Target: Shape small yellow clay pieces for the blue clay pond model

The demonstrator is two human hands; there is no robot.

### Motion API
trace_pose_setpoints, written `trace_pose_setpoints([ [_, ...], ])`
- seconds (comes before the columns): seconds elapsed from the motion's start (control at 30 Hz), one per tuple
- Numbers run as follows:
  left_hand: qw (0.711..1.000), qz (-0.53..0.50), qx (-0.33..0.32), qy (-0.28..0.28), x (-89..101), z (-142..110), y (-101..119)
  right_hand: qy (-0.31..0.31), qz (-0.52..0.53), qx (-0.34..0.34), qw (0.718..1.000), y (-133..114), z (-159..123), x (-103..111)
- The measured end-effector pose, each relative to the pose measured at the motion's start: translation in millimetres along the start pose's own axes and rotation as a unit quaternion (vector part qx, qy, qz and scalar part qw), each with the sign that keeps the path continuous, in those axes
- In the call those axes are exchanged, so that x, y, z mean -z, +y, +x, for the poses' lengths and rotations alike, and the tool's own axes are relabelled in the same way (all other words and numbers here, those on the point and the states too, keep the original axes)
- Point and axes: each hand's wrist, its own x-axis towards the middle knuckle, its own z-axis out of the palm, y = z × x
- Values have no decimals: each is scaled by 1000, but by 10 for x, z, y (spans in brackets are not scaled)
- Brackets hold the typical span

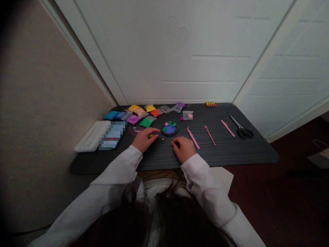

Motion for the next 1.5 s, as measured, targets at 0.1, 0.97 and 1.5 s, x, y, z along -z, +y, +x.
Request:
trace_pose_setpoints([
  [0.1, 1000, -3, 21, 22, 110, 21, 27, 9, 21, -2, 1000, 15, -4, -10],
  [0.97, 982, -163, -98, -22, 112, -1007, 1520, 65, 371, 161, 912, -1235, -450, 1177],
  [1.5, 967, -245, -70, 6, 9, -1101, 1511, 66, 372, 119, 918, -1242, -505, 1134],
])
